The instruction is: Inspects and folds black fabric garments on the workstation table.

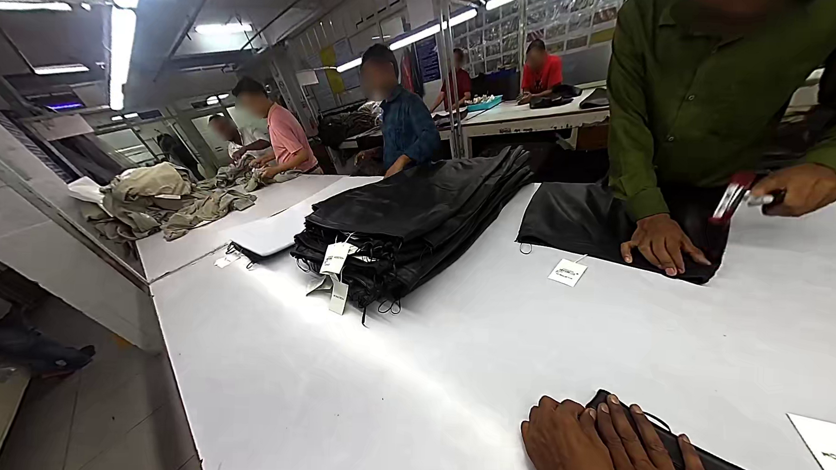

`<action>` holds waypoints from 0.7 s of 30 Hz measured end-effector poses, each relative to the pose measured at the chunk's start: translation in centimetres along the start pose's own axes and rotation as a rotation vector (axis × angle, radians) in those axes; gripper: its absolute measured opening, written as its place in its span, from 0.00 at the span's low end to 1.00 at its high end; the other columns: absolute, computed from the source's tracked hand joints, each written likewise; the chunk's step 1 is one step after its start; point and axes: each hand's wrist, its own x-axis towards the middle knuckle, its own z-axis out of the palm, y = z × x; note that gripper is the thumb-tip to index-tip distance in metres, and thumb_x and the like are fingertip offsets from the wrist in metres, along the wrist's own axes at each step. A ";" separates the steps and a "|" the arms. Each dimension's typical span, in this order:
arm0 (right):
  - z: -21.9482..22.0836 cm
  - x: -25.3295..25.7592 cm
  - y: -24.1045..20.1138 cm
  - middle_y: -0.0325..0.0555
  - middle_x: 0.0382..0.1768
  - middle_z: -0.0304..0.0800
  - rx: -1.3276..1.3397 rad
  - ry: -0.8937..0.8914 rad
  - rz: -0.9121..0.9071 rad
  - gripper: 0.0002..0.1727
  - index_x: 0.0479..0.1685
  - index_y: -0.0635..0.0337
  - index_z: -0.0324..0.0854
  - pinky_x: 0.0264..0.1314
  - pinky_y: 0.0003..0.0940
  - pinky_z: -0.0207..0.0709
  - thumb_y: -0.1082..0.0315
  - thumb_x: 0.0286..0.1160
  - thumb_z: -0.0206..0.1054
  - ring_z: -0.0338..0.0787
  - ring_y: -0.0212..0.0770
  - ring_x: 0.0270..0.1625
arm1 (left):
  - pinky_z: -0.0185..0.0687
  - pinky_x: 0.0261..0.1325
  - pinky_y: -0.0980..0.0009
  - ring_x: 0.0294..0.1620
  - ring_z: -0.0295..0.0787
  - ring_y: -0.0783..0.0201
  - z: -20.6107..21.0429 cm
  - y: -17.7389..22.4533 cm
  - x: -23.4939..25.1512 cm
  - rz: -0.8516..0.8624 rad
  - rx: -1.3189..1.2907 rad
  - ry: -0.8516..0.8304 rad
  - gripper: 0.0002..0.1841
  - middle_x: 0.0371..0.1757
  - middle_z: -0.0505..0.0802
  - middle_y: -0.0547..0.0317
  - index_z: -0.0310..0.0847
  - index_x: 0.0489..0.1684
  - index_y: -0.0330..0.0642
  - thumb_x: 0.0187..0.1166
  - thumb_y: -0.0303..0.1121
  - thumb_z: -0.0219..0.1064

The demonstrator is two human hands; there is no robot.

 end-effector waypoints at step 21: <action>-0.1 0.1 -0.1 0.57 0.92 0.54 0.000 -0.002 0.015 0.41 0.92 0.65 0.53 0.84 0.80 0.35 0.45 0.87 0.40 0.51 0.67 0.93 | 0.78 0.57 0.55 0.52 0.89 0.59 -0.7 0.2 0.0 -0.003 -0.033 -0.047 0.18 0.45 0.93 0.60 0.95 0.47 0.49 0.84 0.47 0.60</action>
